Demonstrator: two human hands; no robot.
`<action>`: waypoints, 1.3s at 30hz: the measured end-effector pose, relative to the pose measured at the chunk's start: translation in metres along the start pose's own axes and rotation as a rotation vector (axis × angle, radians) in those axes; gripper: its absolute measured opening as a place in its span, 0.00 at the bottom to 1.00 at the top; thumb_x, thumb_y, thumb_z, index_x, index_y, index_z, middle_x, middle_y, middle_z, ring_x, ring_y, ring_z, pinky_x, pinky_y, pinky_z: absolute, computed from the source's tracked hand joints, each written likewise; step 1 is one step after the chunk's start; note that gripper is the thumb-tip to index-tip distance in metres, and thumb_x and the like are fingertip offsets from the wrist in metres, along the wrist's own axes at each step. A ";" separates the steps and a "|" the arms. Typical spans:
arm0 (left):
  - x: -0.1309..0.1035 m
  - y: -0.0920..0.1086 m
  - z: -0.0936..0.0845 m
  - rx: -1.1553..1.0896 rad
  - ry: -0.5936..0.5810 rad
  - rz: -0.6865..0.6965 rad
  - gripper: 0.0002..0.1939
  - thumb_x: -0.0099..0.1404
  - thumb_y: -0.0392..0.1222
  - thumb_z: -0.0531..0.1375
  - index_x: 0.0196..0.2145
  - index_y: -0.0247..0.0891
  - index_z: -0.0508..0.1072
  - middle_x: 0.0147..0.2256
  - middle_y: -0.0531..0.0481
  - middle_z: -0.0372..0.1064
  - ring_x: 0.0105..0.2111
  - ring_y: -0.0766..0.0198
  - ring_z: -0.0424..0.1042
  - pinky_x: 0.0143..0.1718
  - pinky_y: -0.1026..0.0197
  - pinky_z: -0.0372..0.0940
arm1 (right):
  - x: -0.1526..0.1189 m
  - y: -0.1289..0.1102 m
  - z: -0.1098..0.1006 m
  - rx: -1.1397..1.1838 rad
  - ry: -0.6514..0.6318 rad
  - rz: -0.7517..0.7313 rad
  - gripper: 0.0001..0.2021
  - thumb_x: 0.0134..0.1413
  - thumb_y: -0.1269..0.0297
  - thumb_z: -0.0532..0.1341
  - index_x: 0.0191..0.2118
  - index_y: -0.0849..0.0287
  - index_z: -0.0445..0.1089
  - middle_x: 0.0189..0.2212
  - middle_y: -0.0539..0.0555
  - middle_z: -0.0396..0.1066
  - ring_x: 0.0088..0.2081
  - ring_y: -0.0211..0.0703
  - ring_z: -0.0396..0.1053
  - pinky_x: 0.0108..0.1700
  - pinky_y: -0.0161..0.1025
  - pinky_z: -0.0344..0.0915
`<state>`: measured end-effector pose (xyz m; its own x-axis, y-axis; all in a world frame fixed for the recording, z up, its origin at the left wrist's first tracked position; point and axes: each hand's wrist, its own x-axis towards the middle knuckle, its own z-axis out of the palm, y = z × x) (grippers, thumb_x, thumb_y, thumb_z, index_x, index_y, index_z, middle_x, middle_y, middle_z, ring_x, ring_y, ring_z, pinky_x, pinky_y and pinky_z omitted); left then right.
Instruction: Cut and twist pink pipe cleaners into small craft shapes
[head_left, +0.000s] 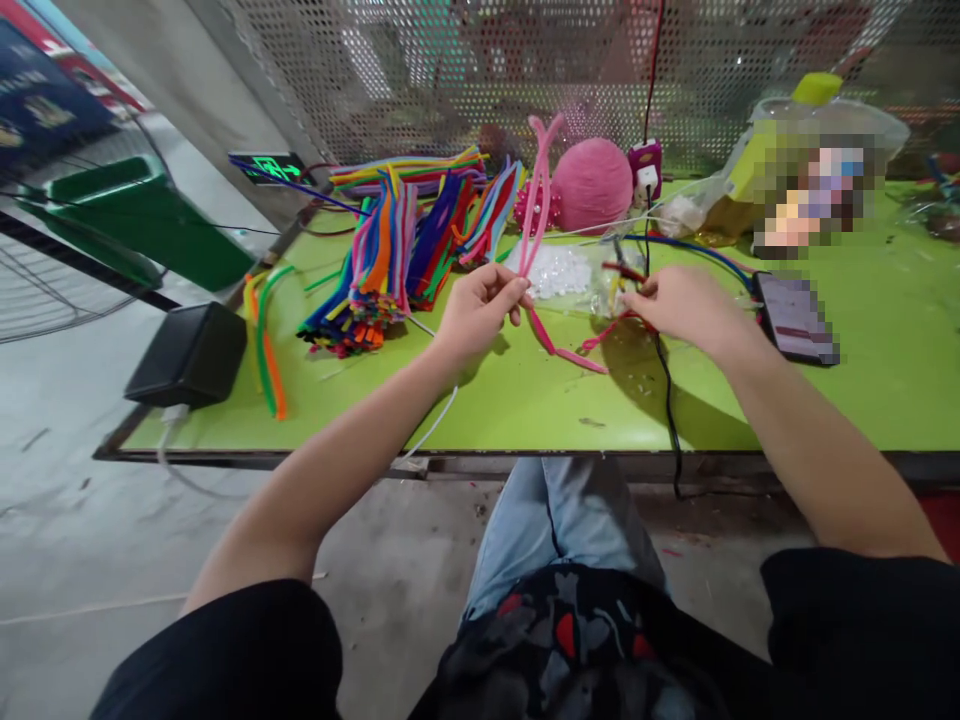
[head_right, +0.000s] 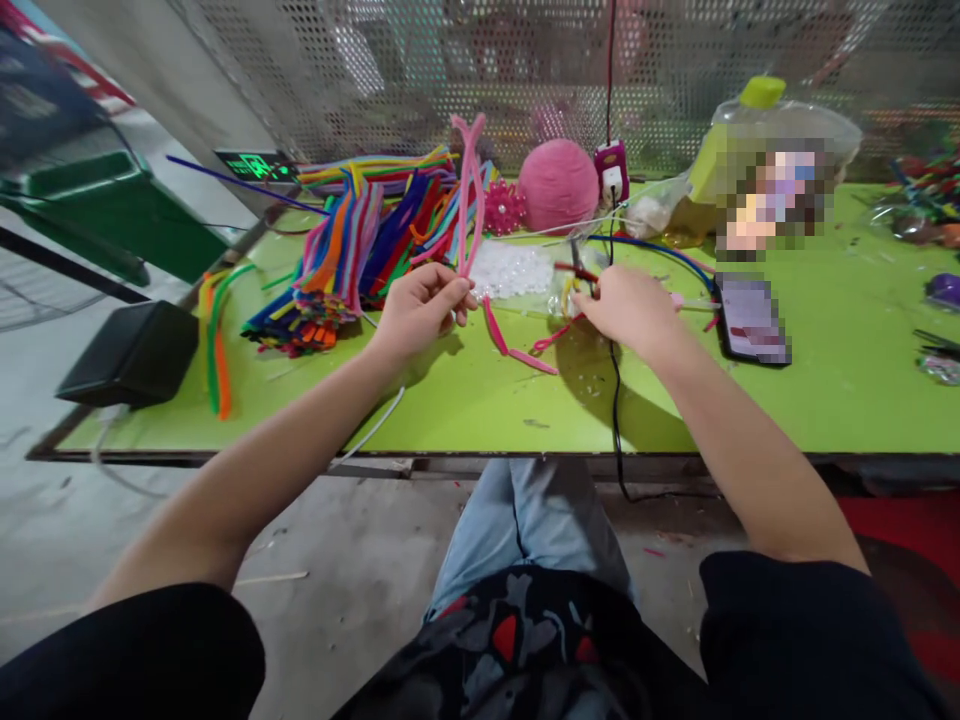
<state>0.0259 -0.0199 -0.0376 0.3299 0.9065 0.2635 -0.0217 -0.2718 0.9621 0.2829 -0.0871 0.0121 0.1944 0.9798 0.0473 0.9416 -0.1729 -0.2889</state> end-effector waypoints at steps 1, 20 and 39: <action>0.000 0.000 0.000 -0.011 -0.013 -0.005 0.12 0.67 0.43 0.68 0.30 0.38 0.72 0.26 0.52 0.76 0.21 0.72 0.69 0.23 0.68 0.63 | 0.003 -0.003 0.004 0.009 0.027 -0.004 0.14 0.61 0.54 0.68 0.29 0.57 0.74 0.26 0.60 0.75 0.38 0.60 0.76 0.41 0.49 0.67; 0.025 0.003 -0.036 0.477 0.009 0.073 0.07 0.55 0.40 0.72 0.28 0.38 0.77 0.27 0.50 0.73 0.25 0.66 0.66 0.26 0.65 0.62 | 0.017 -0.036 0.016 1.520 0.087 0.065 0.05 0.61 0.72 0.67 0.34 0.57 0.74 0.25 0.46 0.74 0.23 0.30 0.71 0.25 0.27 0.68; 0.007 0.020 0.029 -0.283 -0.040 -0.095 0.07 0.70 0.30 0.51 0.40 0.40 0.65 0.27 0.58 0.60 0.24 0.71 0.63 0.29 0.67 0.66 | -0.012 -0.033 0.036 1.445 -0.078 -0.262 0.20 0.48 0.49 0.79 0.35 0.58 0.75 0.27 0.47 0.79 0.27 0.34 0.78 0.29 0.29 0.75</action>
<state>0.0550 -0.0279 -0.0183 0.3802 0.9085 0.1734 -0.2495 -0.0798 0.9651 0.2398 -0.0894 -0.0135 0.0062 0.9775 0.2109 -0.1495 0.2094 -0.9663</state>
